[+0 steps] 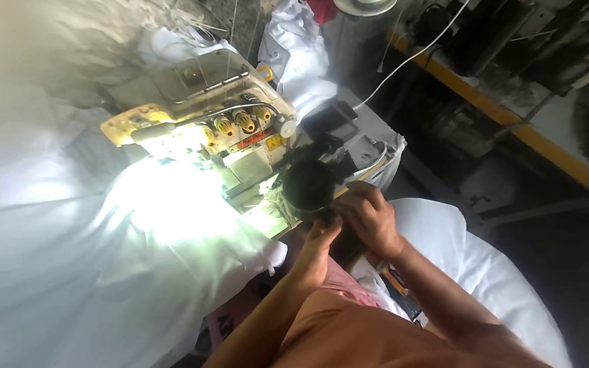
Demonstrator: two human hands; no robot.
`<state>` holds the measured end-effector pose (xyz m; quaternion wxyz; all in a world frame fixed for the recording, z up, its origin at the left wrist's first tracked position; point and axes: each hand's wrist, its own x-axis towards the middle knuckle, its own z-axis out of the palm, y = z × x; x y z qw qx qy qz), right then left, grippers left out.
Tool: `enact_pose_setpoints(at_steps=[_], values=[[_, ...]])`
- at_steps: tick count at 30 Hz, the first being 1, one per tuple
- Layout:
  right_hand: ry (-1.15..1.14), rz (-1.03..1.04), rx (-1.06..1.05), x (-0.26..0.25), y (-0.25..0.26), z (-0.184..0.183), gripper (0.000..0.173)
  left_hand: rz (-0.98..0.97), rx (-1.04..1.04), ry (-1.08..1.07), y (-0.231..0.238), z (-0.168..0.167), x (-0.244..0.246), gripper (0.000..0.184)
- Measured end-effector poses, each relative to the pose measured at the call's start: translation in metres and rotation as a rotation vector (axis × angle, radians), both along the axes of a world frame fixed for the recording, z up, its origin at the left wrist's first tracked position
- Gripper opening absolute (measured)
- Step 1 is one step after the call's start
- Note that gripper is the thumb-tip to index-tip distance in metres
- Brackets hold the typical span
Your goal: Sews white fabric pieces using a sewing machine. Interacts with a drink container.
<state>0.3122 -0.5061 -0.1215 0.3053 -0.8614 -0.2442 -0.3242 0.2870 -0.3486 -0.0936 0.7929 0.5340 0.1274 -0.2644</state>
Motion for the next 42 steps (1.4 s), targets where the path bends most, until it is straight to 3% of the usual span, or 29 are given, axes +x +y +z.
enact_pose_setpoints(at_steps=[3, 6, 18, 22, 28, 31, 35, 42], values=[[-0.014, 0.134, -0.217, 0.011, -0.003, 0.023, 0.022, -0.058, 0.021, 0.016, 0.001, 0.001, -0.001, 0.042], [0.026, 0.188, -0.32, 0.02, -0.001, 0.037, 0.026, -0.084, 0.041, 0.1, -0.001, 0.004, 0.001, 0.04], [-0.02, 0.228, -0.127, 0.019, 0.002, 0.03, 0.018, 0.013, -0.021, 0.042, -0.007, -0.006, 0.0, 0.026], [0.064, 0.301, 0.289, 0.003, -0.004, 0.04, 0.012, 0.031, -0.008, 0.021, -0.007, -0.005, 0.0, 0.025], [0.526, 0.279, 1.453, -0.022, -0.025, 0.031, 0.012, 0.023, 0.018, -0.009, -0.007, -0.004, 0.0, 0.026], [0.815, 0.169, 1.827, -0.017, -0.034, 0.007, 0.017, 0.005, 0.049, -0.031, -0.008, -0.003, 0.001, 0.027], [1.021, 0.016, 1.956, -0.001, -0.037, -0.032, 0.024, -0.016, 0.084, -0.017, -0.006, -0.001, 0.002, 0.028], [1.021, -0.074, 1.991, 0.026, -0.031, -0.049, 0.019, -0.07, 0.13, -0.022, 0.003, -0.005, 0.006, 0.036]])
